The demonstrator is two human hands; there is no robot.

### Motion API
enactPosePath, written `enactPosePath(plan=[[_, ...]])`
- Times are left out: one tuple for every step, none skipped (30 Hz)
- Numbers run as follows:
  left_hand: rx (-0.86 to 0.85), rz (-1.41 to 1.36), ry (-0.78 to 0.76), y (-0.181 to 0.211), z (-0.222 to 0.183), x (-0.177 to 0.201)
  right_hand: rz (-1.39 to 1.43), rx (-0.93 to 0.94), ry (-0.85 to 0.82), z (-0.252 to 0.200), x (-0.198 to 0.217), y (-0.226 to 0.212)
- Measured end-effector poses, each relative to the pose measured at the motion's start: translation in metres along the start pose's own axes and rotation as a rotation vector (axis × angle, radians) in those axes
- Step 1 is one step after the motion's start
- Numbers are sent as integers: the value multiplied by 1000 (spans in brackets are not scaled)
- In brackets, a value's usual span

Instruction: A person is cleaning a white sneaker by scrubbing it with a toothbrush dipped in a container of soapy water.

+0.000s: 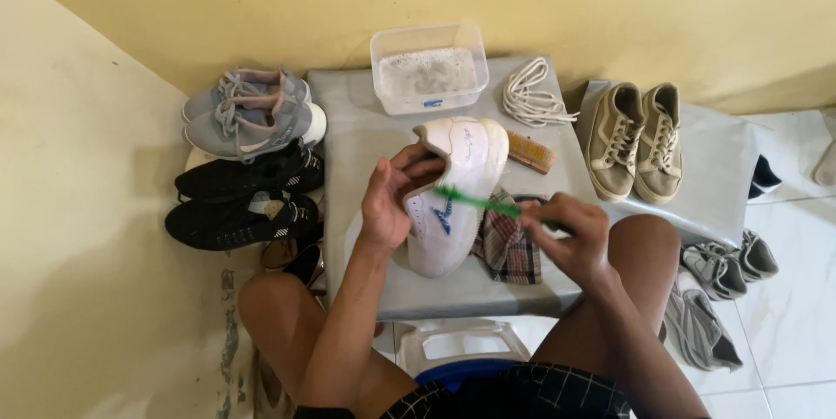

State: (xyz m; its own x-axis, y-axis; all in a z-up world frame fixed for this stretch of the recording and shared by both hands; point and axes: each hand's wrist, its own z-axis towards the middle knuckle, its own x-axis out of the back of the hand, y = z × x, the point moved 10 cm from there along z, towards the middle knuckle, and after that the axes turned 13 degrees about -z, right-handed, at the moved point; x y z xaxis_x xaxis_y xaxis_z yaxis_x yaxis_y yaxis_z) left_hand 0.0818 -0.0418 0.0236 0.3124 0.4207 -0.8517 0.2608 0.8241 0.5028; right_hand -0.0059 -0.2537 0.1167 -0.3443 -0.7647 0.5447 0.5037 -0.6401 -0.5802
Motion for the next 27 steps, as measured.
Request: enactPosePath(plan=[[-4, 1, -2, 1, 5, -1, 1, 5, 1, -3, 1, 6], [-20, -12, -10, 2, 10, -3, -9, 6, 47, -5, 6, 13], [-28, -28, -17, 1, 13, -5, -23, 1, 93, -11, 12, 19], [-26, -29, -18, -2, 15, -6, -25, 0, 95, -8, 11, 13], [-32, -48, -24, -3, 20, -7, -12, 11, 61, -3, 7, 7], [-39, -67, -30, -4, 25, -9, 0, 22, 28, 3, 2, 2], [-40, -67, -31, -6, 25, -6, -1, 24, 28, 5, 3, -2], [-40, -60, -31, -8, 27, -3, -8, 40, 14, 7, 2, -6], [-29, -56, -36, -12, 31, -1, -23, 48, 6, 8, 3, -10], [-20, -60, -42, -12, 30, -4, -32, 42, 12, 8, 2, -10], [-26, -55, -47, -10, 26, -7, -18, 49, 15, 8, 2, -12], [-33, -50, -52, -9, 21, -9, -3, 55, 19, 8, 1, -14], [-37, -54, -46, -6, 17, -12, -2, 55, 10, 8, 0, -17], [-31, -48, -59, -5, 12, -17, -50, 152, -48, 8, -6, -29], [-16, -40, -76, -4, 8, -22, -101, 243, -100, 6, -12, -41], [-14, -44, -73, -4, 7, -23, -103, 239, -103, 0, -11, -35], [-2, -13, -92, -3, 5, -25, -157, 246, -73, -3, -8, -30], [9, 18, -111, -2, 4, -28, -211, 253, -44, -6, -5, -24], [7, 18, -111, -2, 3, -26, -211, 254, -44, 0, 0, -33], [14, 34, -117, -2, 2, -24, -188, 281, -94, 5, 0, -44], [21, 50, -122, -3, 0, -23, -165, 307, -144, 8, 0, -55], [20, 51, -122, 0, -2, -23, -165, 308, -144, 7, 3, -57], [36, 109, -87, 2, -4, -21, -142, 289, -141, 6, 6, -56], [53, 167, -51, 3, -7, -18, -119, 270, -137, 5, 10, -56], [52, 167, -55, 5, -9, -22, -122, 272, -136, 0, 12, -49], [55, 202, -24, 7, -11, -22, -150, 217, -84, -3, 19, -38], [58, 238, 12, 10, -15, -22, -172, 161, -36, -7, 26, -27]])
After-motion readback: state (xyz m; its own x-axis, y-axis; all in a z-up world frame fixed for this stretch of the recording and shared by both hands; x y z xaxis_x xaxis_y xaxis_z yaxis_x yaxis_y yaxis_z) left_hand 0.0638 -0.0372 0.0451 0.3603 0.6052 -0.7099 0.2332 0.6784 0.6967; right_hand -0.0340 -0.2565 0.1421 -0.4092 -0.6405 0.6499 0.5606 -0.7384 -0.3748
